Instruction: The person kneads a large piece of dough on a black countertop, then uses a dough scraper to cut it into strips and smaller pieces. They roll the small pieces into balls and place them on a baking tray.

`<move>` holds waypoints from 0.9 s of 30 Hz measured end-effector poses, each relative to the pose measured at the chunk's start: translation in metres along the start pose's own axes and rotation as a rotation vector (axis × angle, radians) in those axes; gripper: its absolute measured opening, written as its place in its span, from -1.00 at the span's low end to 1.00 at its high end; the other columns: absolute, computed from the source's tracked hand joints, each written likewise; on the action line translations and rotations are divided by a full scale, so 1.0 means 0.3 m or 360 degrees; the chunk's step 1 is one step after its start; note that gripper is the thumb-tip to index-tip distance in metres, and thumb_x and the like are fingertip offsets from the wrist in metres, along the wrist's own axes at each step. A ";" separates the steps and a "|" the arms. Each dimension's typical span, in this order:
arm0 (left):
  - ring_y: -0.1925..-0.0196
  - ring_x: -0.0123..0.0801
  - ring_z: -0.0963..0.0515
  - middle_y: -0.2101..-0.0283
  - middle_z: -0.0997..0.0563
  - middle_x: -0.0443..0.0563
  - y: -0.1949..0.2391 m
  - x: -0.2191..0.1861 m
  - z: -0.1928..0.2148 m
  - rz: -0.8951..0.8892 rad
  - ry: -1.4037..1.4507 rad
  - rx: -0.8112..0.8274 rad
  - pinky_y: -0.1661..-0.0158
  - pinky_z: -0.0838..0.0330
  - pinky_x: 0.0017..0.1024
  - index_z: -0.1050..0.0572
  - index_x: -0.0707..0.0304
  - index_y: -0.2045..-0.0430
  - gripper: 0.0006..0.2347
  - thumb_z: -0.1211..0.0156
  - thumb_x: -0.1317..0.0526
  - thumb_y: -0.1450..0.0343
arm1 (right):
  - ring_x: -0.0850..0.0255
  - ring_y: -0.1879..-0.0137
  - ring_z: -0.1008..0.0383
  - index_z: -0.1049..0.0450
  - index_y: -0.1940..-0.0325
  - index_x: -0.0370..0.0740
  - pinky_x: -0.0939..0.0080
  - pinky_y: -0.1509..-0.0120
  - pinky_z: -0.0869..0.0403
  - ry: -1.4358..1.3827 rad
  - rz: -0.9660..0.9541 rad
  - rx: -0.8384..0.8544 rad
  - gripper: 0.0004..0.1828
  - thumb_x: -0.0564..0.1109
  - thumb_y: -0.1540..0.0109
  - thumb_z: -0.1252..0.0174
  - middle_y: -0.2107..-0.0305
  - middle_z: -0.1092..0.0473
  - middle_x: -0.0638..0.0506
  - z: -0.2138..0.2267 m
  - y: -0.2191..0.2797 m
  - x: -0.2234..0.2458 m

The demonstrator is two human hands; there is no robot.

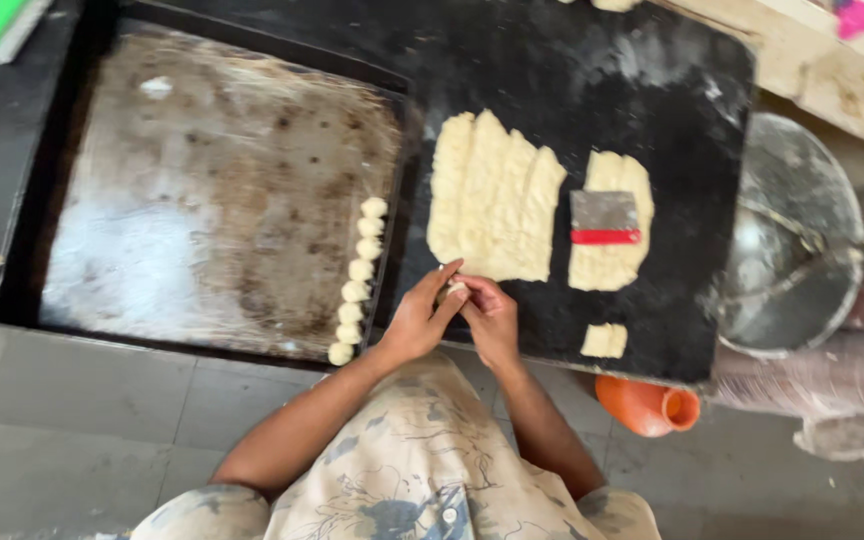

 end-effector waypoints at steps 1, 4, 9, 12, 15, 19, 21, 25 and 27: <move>0.11 -0.36 -0.62 0.10 -0.62 0.14 0.006 0.027 -0.049 0.0109 0.0177 0.0040 0.07 -0.50 -0.41 -0.40 0.36 -0.24 -0.62 -0.17 0.24 -0.52 | 0.28 0.00 -0.50 -0.53 -0.12 -0.40 0.26 -0.09 -0.50 0.0019 0.0079 -0.0033 -0.76 -0.31 -0.37 -0.18 0.04 -0.49 -0.04 0.031 0.017 0.001; 0.24 -0.54 -0.60 0.20 -0.70 0.06 0.026 0.120 -0.131 0.0418 0.0396 0.0130 0.18 -0.54 -0.52 -0.47 0.30 -0.20 -0.66 -0.15 0.26 -0.51 | 0.24 0.00 -0.57 -0.54 -0.12 -0.34 0.22 -0.11 -0.57 -0.0292 -0.0092 -0.0025 -0.73 -0.21 -0.37 -0.10 0.07 -0.53 -0.07 0.125 0.073 -0.006; 0.24 -0.52 -0.64 0.20 -0.73 0.04 0.049 0.206 -0.147 0.0647 0.0535 0.0031 0.17 -0.53 -0.55 -0.63 0.47 0.10 -0.78 -0.33 0.41 -0.39 | 0.16 -0.03 -0.60 -0.59 0.05 -0.35 0.21 -0.11 -0.57 0.1220 0.0897 -0.0375 -0.84 -0.31 -0.27 -0.29 0.07 -0.55 -0.06 0.328 0.073 0.147; 0.20 -0.51 -0.66 0.18 -0.72 0.04 0.059 0.209 -0.171 0.0742 0.0740 -0.0015 0.15 -0.54 -0.55 -0.63 0.47 0.12 -0.77 -0.34 0.45 -0.35 | 0.03 -0.06 -0.57 -0.57 0.10 -0.38 0.12 -0.15 -0.55 0.1536 0.1296 -0.0398 -0.85 -0.34 -0.25 -0.31 0.09 -0.52 -0.11 0.391 0.028 0.165; 0.16 -0.52 -0.65 0.15 -0.71 0.04 0.047 0.181 -0.186 0.0647 0.0728 -0.0112 0.08 -0.53 -0.55 -0.63 0.46 0.13 -0.79 -0.32 0.46 -0.36 | -0.07 -0.06 -0.55 -0.55 0.11 -0.43 0.05 -0.13 -0.54 0.1677 0.1429 -0.0305 -0.80 -0.32 -0.20 -0.34 0.11 -0.50 -0.17 0.403 -0.018 0.124; 0.09 -0.51 -0.65 0.07 -0.71 0.01 0.027 0.138 -0.193 0.0554 0.0823 -0.0139 0.03 -0.51 -0.55 -0.64 0.48 0.12 -0.79 -0.24 0.47 -0.38 | -0.02 -0.03 -0.56 -0.56 0.10 -0.39 0.09 -0.12 -0.56 0.1580 0.1401 -0.0336 -0.81 -0.33 -0.21 -0.35 0.13 -0.51 -0.13 0.419 -0.055 0.064; -0.02 -0.55 -0.64 -0.06 -0.68 -0.08 0.044 0.128 -0.205 0.0512 0.0852 -0.0151 -0.04 -0.48 -0.57 -0.64 0.51 0.13 -0.77 -0.21 0.49 -0.36 | -0.01 -0.03 -0.56 -0.56 0.12 -0.38 0.10 -0.11 -0.57 0.1593 0.1394 -0.0316 -0.83 -0.34 -0.22 -0.35 0.14 -0.50 -0.11 0.437 -0.042 0.030; 0.12 -0.45 -0.68 0.11 -0.72 0.09 0.049 0.125 -0.238 0.0744 0.1019 -0.0168 0.05 -0.53 -0.53 -0.63 0.45 0.07 -0.75 -0.27 0.46 -0.37 | -0.06 0.00 -0.55 -0.54 0.19 -0.41 0.06 -0.08 -0.55 0.1700 0.1382 -0.0289 -0.88 -0.36 -0.21 -0.32 0.19 -0.49 -0.14 0.446 -0.046 -0.006; 0.14 -0.44 -0.65 0.11 -0.70 0.11 0.032 0.120 -0.255 0.0741 0.1038 -0.0151 0.09 -0.50 -0.50 -0.63 0.48 0.07 -0.75 -0.31 0.48 -0.37 | -0.07 0.00 -0.54 -0.53 0.21 -0.41 0.06 -0.08 -0.55 0.1746 0.1378 -0.0301 -0.91 -0.36 -0.22 -0.30 0.20 -0.48 -0.15 0.443 -0.060 -0.004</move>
Point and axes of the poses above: each hand's wrist, its own y-axis away from the middle knuckle, its own z-axis out of the back of the hand, x = y × z, the point moved 4 cm from there along -y, towards the middle knuckle
